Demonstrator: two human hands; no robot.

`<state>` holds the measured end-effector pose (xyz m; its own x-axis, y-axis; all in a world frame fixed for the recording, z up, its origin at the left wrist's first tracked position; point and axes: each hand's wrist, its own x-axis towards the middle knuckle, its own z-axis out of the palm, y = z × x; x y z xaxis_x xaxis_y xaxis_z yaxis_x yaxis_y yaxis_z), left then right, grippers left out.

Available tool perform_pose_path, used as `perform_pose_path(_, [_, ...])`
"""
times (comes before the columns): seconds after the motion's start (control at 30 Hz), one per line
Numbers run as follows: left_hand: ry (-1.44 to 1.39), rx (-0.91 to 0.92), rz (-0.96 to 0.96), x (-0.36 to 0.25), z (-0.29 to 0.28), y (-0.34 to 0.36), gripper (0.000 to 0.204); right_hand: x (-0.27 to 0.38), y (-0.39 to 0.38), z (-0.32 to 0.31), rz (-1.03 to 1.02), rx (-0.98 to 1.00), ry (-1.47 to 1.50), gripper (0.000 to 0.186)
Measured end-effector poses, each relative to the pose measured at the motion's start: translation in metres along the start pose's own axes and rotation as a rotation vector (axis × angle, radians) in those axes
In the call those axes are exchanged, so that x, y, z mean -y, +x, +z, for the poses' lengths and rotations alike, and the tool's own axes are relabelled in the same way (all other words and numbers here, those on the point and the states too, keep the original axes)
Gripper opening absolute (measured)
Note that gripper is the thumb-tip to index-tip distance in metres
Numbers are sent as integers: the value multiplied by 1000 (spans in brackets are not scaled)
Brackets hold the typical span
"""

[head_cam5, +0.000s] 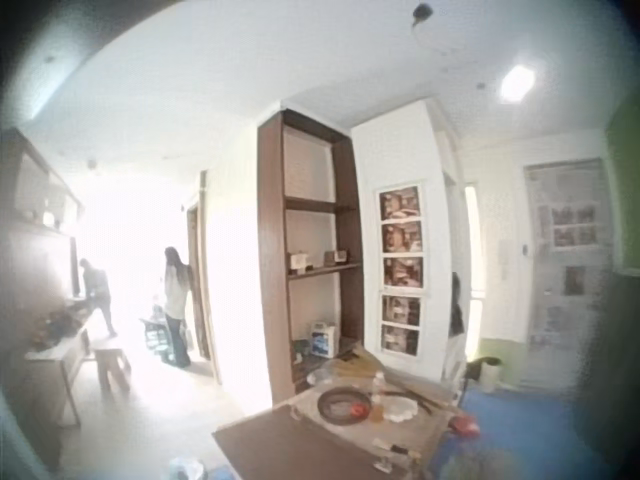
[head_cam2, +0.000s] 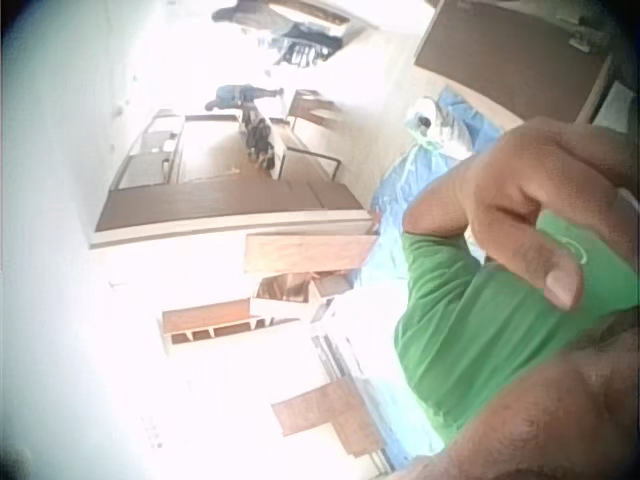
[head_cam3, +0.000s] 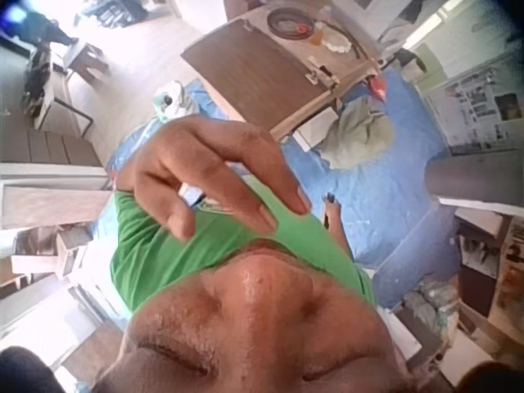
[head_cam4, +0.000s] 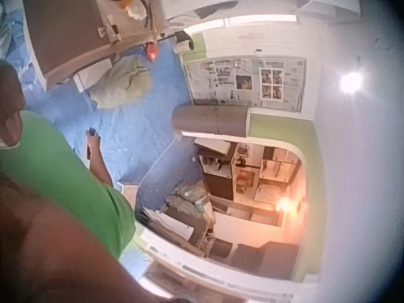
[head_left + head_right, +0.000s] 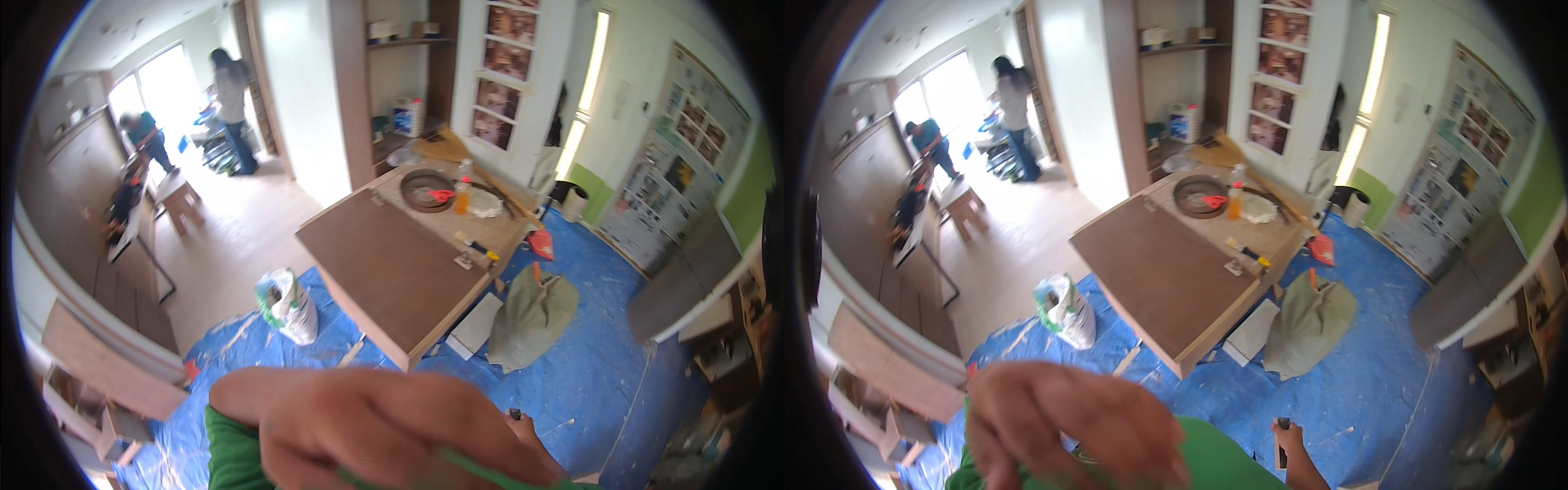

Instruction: The person sands the edges of a wooden cabinet door with a sanding block, then wipes the surface with a cloth after applying liquid from a bottle. Finally, the person measures and cuts a strip of edge banding with scissors.

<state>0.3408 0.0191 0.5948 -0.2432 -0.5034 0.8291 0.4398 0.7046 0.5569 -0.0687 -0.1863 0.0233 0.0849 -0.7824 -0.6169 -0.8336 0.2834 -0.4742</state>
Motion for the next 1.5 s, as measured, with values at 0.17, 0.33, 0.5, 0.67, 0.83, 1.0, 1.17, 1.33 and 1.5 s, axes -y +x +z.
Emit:
perform_pose_path(0.17, [-145, 6, 195, 37, 35, 32, 46, -8, -27, 6, 40, -37, -29, 86])
perform_pose_path(0.33, [-260, 24, 569, 30, 15, 48, 27, -42, -55, 11, 153, -51, -35, 98])
perform_pose_path(0.5, [11, 283, 255, 54, -7, 48, 31, -106, -74, 20, 360, -68, -66, 100])
perform_pose_path(0.67, [-37, 320, 71, 36, 22, 86, 28, -117, -88, 29, 362, -71, 52, 96])
perform_pose_path(0.83, [-157, 234, 59, 11, -22, 38, 11, -217, -53, 43, 328, -206, 287, 87])
perform_pose_path(1.0, [6, -1, -51, -4, 20, 13, 18, -185, -19, 65, 241, 22, 101, 90])
perform_pose_path(1.17, [-54, 64, 96, -2, 20, 10, 27, -186, 5, 39, 224, -34, 197, 85])
perform_pose_path(1.33, [-1, 248, 153, 5, -13, 12, 32, -116, -43, 4, 209, -34, 200, 70])
perform_pose_path(1.5, [416, -54, 56, 23, -87, -59, 39, -135, 5, 18, 155, -80, 360, 43])
